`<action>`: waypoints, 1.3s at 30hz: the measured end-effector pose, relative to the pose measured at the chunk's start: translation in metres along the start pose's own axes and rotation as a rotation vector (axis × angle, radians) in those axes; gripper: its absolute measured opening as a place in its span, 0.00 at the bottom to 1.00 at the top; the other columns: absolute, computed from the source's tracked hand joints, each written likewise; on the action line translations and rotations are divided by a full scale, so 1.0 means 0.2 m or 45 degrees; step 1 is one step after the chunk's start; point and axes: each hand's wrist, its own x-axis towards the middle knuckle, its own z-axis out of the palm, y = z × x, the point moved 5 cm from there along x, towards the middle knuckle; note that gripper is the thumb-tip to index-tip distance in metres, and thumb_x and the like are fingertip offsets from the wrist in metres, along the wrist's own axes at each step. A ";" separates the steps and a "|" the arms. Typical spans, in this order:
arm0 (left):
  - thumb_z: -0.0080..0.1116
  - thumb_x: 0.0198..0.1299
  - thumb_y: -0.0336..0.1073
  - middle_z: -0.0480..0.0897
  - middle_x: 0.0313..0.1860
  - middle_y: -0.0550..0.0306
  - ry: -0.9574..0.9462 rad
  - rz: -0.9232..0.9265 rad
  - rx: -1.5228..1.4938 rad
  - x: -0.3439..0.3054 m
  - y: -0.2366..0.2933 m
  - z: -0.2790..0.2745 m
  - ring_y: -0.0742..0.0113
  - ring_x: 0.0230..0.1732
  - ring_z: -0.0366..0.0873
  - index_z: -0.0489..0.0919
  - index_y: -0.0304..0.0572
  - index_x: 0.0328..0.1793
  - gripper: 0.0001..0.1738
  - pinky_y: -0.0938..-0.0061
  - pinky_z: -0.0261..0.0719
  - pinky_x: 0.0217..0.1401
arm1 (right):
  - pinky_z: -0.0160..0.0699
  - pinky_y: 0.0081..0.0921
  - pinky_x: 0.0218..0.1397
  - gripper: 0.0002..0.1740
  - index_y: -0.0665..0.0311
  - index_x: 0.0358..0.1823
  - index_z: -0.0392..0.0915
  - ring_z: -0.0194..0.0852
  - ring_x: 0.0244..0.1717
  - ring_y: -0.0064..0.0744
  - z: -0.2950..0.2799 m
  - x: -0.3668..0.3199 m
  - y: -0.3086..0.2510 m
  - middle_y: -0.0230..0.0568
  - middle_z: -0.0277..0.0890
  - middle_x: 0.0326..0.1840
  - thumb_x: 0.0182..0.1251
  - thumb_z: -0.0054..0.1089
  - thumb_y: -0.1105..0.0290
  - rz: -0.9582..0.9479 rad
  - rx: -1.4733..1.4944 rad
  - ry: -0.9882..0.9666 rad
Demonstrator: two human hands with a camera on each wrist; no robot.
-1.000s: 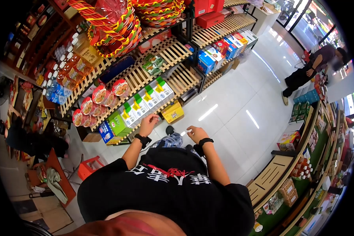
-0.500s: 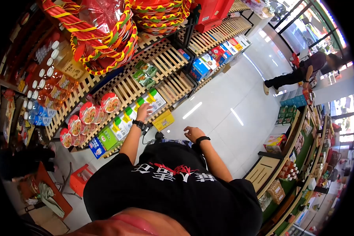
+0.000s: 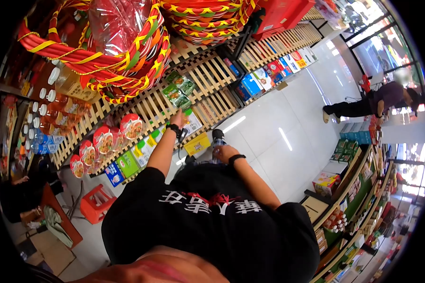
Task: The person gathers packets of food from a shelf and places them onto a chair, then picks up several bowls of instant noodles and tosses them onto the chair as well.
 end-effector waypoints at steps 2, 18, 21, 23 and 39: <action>0.49 0.66 0.60 0.85 0.45 0.52 0.049 -0.012 -0.189 0.06 -0.01 0.03 0.64 0.32 0.85 0.74 0.40 0.57 0.30 0.77 0.65 0.17 | 0.79 0.40 0.47 0.15 0.55 0.46 0.80 0.81 0.41 0.49 -0.09 0.11 0.02 0.45 0.83 0.36 0.60 0.56 0.60 -0.039 -0.023 -0.001; 0.57 0.65 0.47 0.80 0.44 0.65 0.114 0.186 -0.364 -0.30 -0.02 0.23 0.73 0.46 0.80 0.76 0.48 0.50 0.14 0.78 0.74 0.42 | 0.66 0.49 0.61 0.37 0.46 0.74 0.52 0.66 0.67 0.39 -0.21 1.14 0.24 0.35 0.64 0.69 0.67 0.57 0.51 0.378 1.386 -0.652; 0.56 0.66 0.46 0.80 0.40 0.65 0.092 0.250 -0.257 -0.43 0.04 0.33 0.72 0.46 0.81 0.76 0.46 0.46 0.13 0.78 0.75 0.43 | 0.76 0.40 0.51 0.27 0.56 0.64 0.67 0.72 0.59 0.40 0.08 1.55 0.48 0.40 0.68 0.63 0.67 0.58 0.56 -0.175 1.112 -0.621; 0.56 0.66 0.46 0.81 0.38 0.64 0.079 0.301 -0.168 -0.48 0.01 0.38 0.71 0.45 0.82 0.76 0.44 0.44 0.13 0.78 0.76 0.42 | 0.79 0.37 0.47 0.20 0.60 0.56 0.71 0.74 0.54 0.36 -0.06 1.45 0.31 0.40 0.73 0.56 0.67 0.59 0.59 -0.025 1.127 -0.680; 0.56 0.67 0.36 0.76 0.32 0.67 0.129 0.801 0.115 -1.32 -0.55 0.47 0.81 0.36 0.69 0.76 0.39 0.40 0.08 0.83 0.68 0.40 | 0.70 0.19 0.32 0.13 0.66 0.33 0.69 0.71 0.28 0.16 -0.39 0.19 -0.22 0.25 0.67 0.20 0.63 0.66 0.69 -0.751 0.481 -0.731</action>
